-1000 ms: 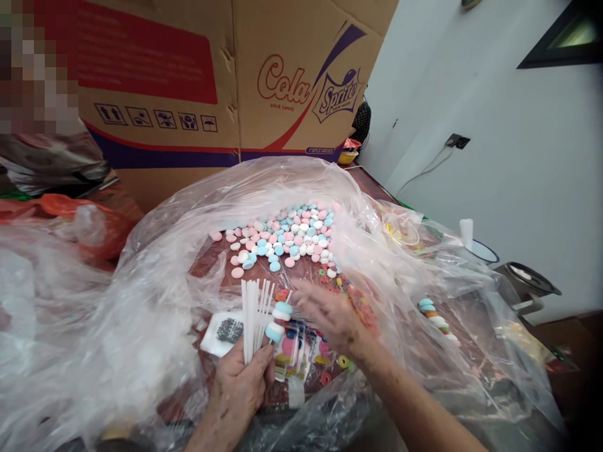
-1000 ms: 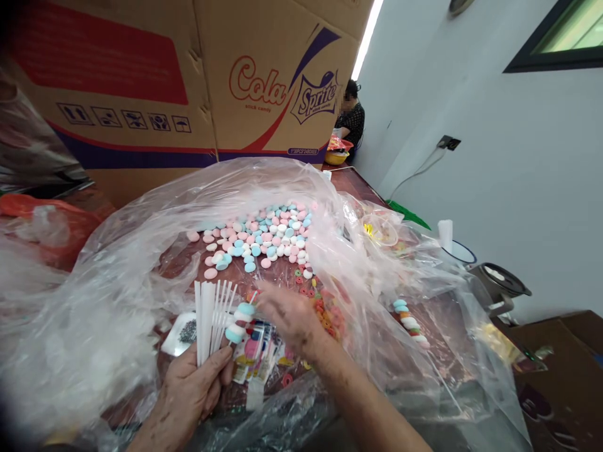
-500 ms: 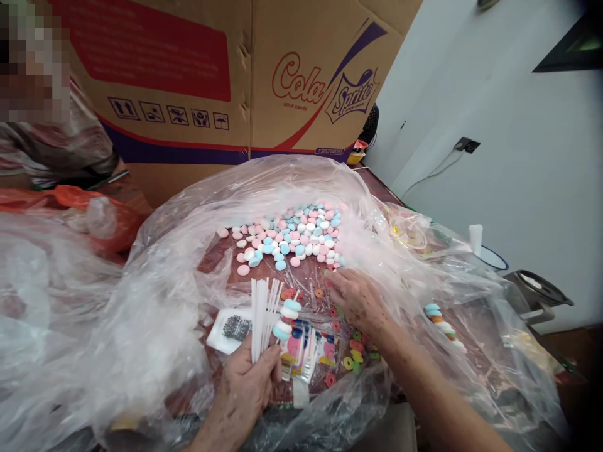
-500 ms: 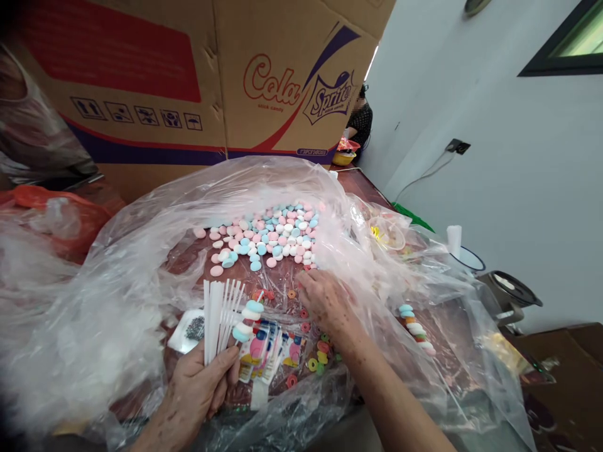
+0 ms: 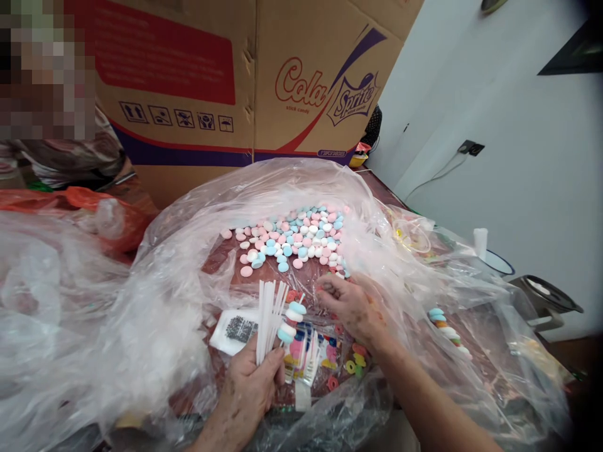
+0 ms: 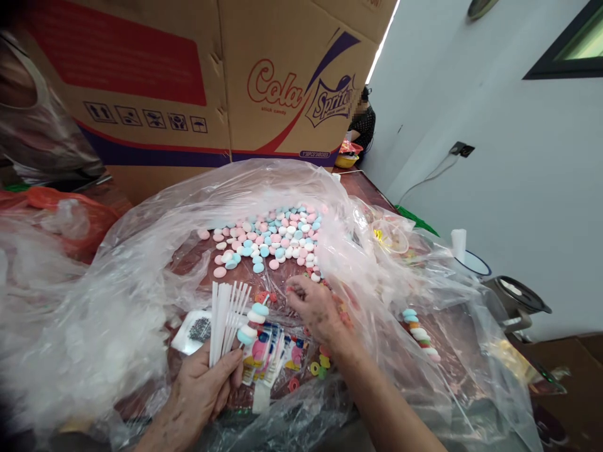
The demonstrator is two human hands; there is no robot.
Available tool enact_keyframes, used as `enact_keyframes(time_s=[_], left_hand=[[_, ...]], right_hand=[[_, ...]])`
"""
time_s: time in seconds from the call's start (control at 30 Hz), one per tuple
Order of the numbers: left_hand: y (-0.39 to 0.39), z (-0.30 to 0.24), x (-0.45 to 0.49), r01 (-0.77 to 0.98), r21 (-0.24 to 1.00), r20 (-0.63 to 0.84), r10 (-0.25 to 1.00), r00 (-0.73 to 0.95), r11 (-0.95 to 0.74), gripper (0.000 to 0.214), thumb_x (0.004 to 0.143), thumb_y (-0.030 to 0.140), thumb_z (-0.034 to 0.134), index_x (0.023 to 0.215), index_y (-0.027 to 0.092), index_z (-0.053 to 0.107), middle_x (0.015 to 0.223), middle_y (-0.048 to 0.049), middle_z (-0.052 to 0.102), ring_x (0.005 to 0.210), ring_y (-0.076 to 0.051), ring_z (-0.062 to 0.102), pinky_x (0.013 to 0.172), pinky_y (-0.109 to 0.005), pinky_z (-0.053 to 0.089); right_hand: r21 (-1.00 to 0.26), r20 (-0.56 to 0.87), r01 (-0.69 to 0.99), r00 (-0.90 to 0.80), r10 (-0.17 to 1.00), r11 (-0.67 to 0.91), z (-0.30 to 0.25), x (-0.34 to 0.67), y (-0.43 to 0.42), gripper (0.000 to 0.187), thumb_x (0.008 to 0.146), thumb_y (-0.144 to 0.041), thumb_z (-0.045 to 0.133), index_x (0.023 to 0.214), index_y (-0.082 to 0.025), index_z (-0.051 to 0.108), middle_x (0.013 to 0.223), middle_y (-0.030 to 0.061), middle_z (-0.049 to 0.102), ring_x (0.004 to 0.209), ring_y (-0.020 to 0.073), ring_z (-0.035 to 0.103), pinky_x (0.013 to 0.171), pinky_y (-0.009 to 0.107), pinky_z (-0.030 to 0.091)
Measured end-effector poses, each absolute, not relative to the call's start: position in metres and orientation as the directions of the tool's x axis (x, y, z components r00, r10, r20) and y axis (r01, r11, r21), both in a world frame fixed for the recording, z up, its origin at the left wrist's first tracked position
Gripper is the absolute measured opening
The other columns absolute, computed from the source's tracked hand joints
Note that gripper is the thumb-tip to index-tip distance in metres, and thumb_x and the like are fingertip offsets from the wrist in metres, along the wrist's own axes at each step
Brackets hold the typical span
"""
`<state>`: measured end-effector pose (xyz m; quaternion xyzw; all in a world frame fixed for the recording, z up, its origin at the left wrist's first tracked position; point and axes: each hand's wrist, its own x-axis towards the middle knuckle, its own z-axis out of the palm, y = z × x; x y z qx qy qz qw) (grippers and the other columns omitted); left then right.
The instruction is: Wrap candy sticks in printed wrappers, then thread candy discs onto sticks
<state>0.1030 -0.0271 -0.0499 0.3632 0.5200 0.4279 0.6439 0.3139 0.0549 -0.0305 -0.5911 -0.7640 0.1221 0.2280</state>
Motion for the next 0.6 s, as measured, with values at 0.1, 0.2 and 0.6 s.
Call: enact_keyframes(time_s=[0.1, 0.2, 0.6], left_hand=[[-0.028, -0.047, 0.106, -0.178, 0.915, -0.353, 0.933, 0.077, 0.361, 0.024, 0.076, 0.039, 0.068, 0.069, 0.02, 0.056, 0.045, 0.0072, 0.052, 0.028, -0.005, 0.031, 0.03, -0.017, 0.019], [-0.029, -0.048, 0.106, -0.17, 0.918, -0.351, 0.933, 0.077, 0.359, 0.022, 0.077, 0.038, 0.065, 0.069, 0.02, 0.055, 0.046, 0.0076, 0.052, 0.028, -0.004, 0.03, 0.03, -0.017, 0.02], [-0.026, -0.067, 0.108, -0.2, 0.921, -0.327, 0.943, 0.067, 0.334, 0.026, 0.073, 0.043, 0.069, 0.073, 0.019, 0.059, 0.043, 0.007, 0.052, 0.031, -0.007, 0.033, 0.034, -0.019, 0.023]], right_hand=[[-0.943, 0.027, 0.331, -0.048, 0.998, 0.041, -0.019, 0.304, 0.051, 0.019, 0.085, -0.037, 0.065, 0.093, -0.02, 0.069, 0.074, 0.0, 0.069, 0.064, 0.0135, 0.06, 0.059, 0.023, 0.046], [-0.992, -0.119, -0.044, -0.05, 0.992, -0.121, -0.015, 0.295, 0.048, 0.026, 0.071, -0.04, 0.079, 0.086, -0.019, 0.073, 0.068, -0.0002, 0.069, 0.061, 0.013, 0.06, 0.059, 0.024, 0.047], [-0.983, -0.05, 0.182, -0.314, 0.948, 0.008, -0.013, 0.301, 0.044, 0.031, 0.077, -0.045, 0.077, 0.092, -0.018, 0.079, 0.077, 0.0024, 0.071, 0.065, 0.013, 0.06, 0.062, 0.025, 0.046]])
